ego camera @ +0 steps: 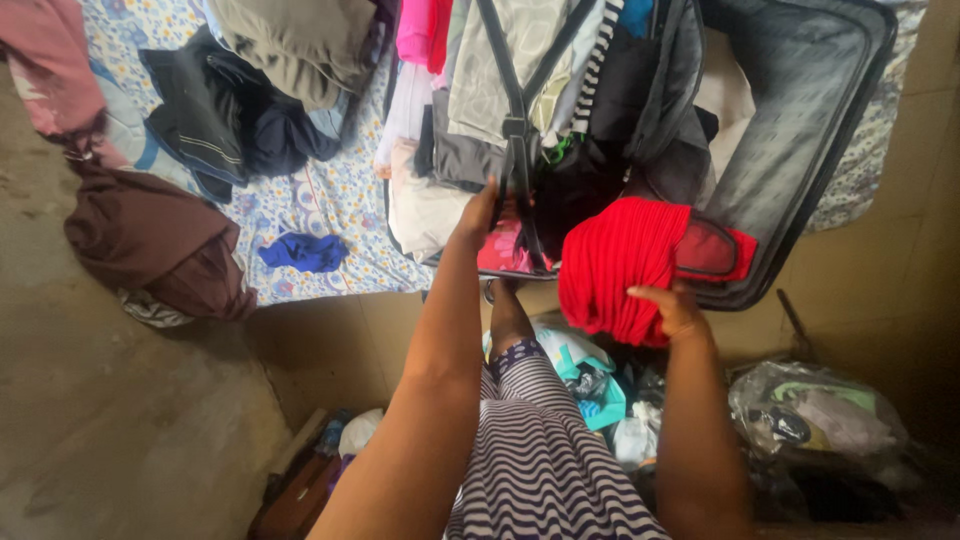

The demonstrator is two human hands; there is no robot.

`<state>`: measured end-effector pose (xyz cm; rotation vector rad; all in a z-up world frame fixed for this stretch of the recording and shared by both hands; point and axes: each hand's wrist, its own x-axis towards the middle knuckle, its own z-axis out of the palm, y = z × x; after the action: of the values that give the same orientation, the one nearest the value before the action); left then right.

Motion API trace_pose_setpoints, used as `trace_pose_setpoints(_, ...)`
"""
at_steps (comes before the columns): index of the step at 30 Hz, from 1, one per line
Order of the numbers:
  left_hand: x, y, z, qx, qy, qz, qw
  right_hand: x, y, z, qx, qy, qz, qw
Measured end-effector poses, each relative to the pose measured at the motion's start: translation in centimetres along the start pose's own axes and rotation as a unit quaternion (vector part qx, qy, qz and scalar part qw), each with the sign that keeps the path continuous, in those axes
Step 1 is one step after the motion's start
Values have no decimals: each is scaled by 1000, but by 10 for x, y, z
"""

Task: The person folds various garments including a black top, a red top, and a dark blue top, then places them into an open suitcase on a bed. The person also folds and packs a pair of grey shorts.

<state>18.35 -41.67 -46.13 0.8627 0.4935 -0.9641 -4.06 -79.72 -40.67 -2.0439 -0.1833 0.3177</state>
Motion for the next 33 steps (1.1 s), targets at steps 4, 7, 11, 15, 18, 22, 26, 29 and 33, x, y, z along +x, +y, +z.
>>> trace_pose_setpoints(4,-44,10,24,121,6,117,986,27,28,-39,-142,-90,58,984)
trace_pose_setpoints(7,-91,5,48,147,4,124,981,72,39,-46,-91,-69,18,993)
trace_pose_setpoints(11,-140,-2,82,246,52,110,962,172,25,-18,143,-139,-32,979)
trace_pose_setpoints(15,-168,-4,96,167,-11,147,975,262,-13,69,310,-310,272,857)
trace_pose_setpoints(18,-174,-2,96,169,-7,139,976,302,-33,119,194,-499,257,805)
trace_pose_setpoints(22,-177,-5,96,189,37,80,978,340,-46,168,81,-660,91,741)
trace_pose_setpoints(26,-176,-10,97,174,45,69,981,358,-42,190,-267,-741,45,615)
trace_pose_setpoints(29,-176,-16,91,77,-13,136,988,360,-34,193,-80,-755,81,646)
trace_pose_setpoints(33,-166,-23,76,160,71,72,982,365,-28,181,-24,-708,95,700)
